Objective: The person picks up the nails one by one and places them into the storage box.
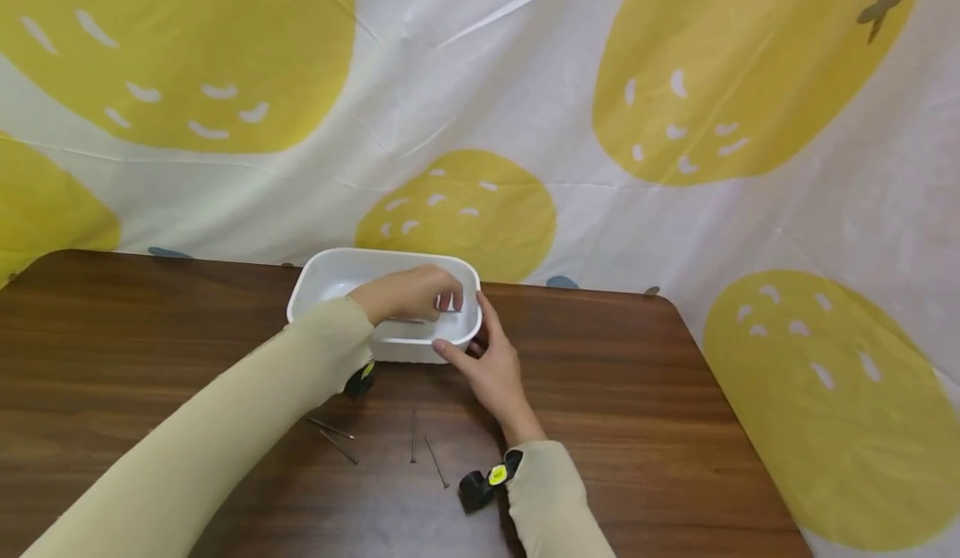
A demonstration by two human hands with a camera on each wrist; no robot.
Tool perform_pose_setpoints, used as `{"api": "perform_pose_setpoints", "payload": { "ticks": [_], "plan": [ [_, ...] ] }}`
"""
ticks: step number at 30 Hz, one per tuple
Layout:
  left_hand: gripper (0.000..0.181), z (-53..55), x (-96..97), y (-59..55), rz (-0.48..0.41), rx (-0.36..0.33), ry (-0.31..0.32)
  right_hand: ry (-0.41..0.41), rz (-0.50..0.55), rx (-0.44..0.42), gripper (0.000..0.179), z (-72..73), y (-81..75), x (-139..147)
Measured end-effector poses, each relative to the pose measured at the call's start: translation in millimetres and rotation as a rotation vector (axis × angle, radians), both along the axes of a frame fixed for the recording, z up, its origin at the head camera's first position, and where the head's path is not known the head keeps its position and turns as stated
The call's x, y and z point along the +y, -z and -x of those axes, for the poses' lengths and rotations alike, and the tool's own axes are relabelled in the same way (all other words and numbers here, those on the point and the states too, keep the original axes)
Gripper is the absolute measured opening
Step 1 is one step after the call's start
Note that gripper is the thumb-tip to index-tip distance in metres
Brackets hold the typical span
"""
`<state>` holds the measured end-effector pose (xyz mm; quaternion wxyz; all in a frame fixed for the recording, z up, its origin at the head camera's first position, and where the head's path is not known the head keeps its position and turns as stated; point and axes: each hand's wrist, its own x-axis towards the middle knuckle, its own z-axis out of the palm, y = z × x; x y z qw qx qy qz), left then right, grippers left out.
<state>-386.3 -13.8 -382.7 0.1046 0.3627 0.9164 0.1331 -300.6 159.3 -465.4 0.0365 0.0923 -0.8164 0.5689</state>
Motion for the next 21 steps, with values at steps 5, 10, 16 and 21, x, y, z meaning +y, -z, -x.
{"api": "perform_pose_setpoints", "payload": {
  "ticks": [5,10,16,21],
  "plan": [
    [0.032,1.9,0.5,4.9,0.007,0.006,0.006,-0.008,0.020,0.003,0.088,-1.3,-1.4,-4],
    [0.033,1.0,-1.3,12.4,-0.008,0.020,0.003,-0.009,0.020,0.008,0.088,-1.6,-1.1,-7],
    [0.036,0.7,0.6,17.3,-0.024,0.005,-0.020,0.002,0.004,0.002,0.089,-2.4,-1.4,-9],
    [0.037,-0.4,-1.1,17.4,-0.030,-0.009,-0.055,0.003,0.000,0.008,0.089,-1.1,-2.2,-11]
  ]
}}
